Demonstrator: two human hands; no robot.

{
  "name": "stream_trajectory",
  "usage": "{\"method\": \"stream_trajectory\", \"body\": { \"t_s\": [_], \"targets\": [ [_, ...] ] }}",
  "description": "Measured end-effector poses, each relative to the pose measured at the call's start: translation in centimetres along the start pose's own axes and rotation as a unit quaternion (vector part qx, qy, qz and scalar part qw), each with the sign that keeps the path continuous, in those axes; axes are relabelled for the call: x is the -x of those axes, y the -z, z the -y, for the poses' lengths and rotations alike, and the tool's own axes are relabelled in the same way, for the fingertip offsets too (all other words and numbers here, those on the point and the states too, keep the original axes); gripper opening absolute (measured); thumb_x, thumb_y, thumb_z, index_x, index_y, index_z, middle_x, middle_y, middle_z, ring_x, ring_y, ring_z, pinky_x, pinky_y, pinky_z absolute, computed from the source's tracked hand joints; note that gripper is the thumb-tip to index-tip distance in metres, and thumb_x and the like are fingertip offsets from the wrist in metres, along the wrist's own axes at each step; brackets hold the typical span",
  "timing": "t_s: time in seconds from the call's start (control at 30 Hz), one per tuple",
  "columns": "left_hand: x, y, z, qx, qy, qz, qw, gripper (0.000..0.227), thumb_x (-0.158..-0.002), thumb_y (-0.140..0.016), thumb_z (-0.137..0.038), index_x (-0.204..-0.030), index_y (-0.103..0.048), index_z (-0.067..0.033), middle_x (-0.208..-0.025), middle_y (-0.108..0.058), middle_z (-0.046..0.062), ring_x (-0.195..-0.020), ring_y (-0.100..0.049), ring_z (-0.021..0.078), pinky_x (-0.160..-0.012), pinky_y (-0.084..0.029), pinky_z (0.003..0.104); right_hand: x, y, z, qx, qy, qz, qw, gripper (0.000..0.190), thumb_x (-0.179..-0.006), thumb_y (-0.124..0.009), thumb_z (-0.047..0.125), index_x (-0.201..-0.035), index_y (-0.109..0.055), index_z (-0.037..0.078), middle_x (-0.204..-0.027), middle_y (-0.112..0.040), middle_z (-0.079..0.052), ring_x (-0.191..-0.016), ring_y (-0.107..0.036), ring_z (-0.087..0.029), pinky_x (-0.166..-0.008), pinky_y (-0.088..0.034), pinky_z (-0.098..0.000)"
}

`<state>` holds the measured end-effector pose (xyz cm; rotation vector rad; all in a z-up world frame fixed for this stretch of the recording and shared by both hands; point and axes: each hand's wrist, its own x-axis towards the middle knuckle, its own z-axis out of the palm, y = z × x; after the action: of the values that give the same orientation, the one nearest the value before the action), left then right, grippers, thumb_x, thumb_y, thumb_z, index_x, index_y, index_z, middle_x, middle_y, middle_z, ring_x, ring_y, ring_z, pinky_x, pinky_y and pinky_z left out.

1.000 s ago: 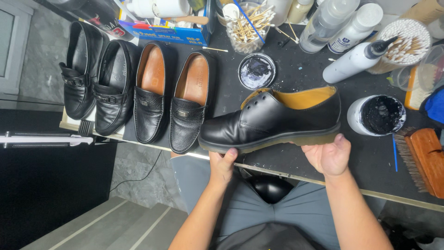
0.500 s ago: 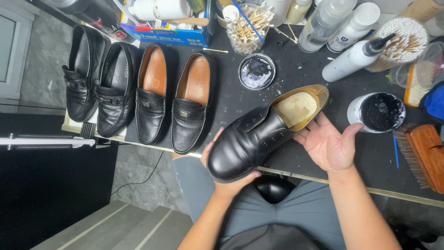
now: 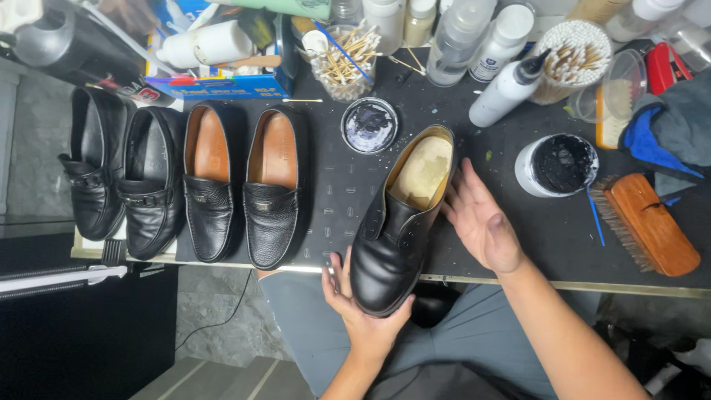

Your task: The person cleans a pair of black leather shoes using a brush and a sponge. They apply a cleaning solution from a bottle to the sponge and wipe the shoes, focusing on the toe and sides. The person handles the shoes one at a time, rotating them to access different areas.

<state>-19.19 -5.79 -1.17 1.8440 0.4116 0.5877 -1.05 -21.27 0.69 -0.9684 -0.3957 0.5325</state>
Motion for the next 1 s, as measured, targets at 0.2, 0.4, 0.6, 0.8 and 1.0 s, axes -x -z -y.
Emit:
{"method": "stream_trajectory", "body": {
  "t_s": [0.2,0.4,0.6,0.8,1.0],
  "targets": [
    [0.3,-0.6,-0.2,0.002,0.007,0.002,1.0,0.136,-0.065,-0.094,-0.01,-0.156,0.006,-0.0019,-0.162,-0.026,0.034,-0.151,-0.035,0.0417,-0.124,-0.027,0.052,1.2,-0.7,-0.7,0.116,0.044,-0.018,0.992,0.103,-0.102,-0.053,0.057,-0.167,0.01,0.007,-0.178,0.0,-0.022,-0.166,-0.005,-0.035,-0.134,-0.006,-0.0504],
    [0.1,-1.4,0.3,-0.059,-0.027,-0.013,0.998,0.139,-0.056,-0.095,-0.011,-0.155,0.001,-0.0016,-0.158,-0.027,0.034,-0.145,-0.039,0.0414,-0.123,-0.031,0.052,4.6,-2.0,2.1,0.216,-0.026,-0.062,0.974,0.082,-0.102,-0.059,0.015,-0.164,-0.007,0.004,-0.165,-0.03,-0.025,-0.152,-0.037,-0.035,-0.122,-0.036,-0.046],
    [-0.5,-0.2,3.8,-0.065,-0.086,-0.017,0.994,0.146,-0.052,-0.094,-0.031,-0.16,-0.002,0.0015,-0.152,-0.04,0.029,-0.142,-0.048,0.0369,-0.122,-0.037,0.046,10.3,-1.4,6.2,0.443,0.054,-0.189,0.875,0.054,-0.091,-0.072,0.005,-0.141,-0.054,0.002,-0.123,-0.073,-0.014,-0.104,-0.071,-0.024,-0.092,-0.058,-0.0357],
    [-0.8,1.5,6.6,-0.291,-0.094,0.075,0.949,0.145,-0.032,-0.099,-0.03,-0.148,-0.017,-0.001,-0.138,-0.044,0.032,-0.124,-0.054,0.0385,-0.118,-0.037,0.045,18.7,6.5,9.0,0.627,0.219,-0.515,0.542,0.047,-0.087,-0.079,0.002,-0.125,-0.05,0.001,-0.132,-0.049,-0.016,-0.127,-0.047,-0.029,-0.115,-0.039,-0.0376],
    [0.5,-0.7,5.0,-0.113,-0.158,0.099,0.976,0.141,-0.048,-0.094,-0.03,-0.157,-0.009,-0.0013,-0.144,-0.045,0.025,-0.132,-0.053,0.0361,-0.122,-0.035,0.049,28.8,18.9,12.7,0.157,0.205,-0.743,0.618,0.026,-0.11,-0.054,0.023,-0.128,-0.056,0.004,-0.12,-0.057,-0.005,-0.111,-0.055,-0.019,-0.101,-0.042,-0.0354]
  ]
}}
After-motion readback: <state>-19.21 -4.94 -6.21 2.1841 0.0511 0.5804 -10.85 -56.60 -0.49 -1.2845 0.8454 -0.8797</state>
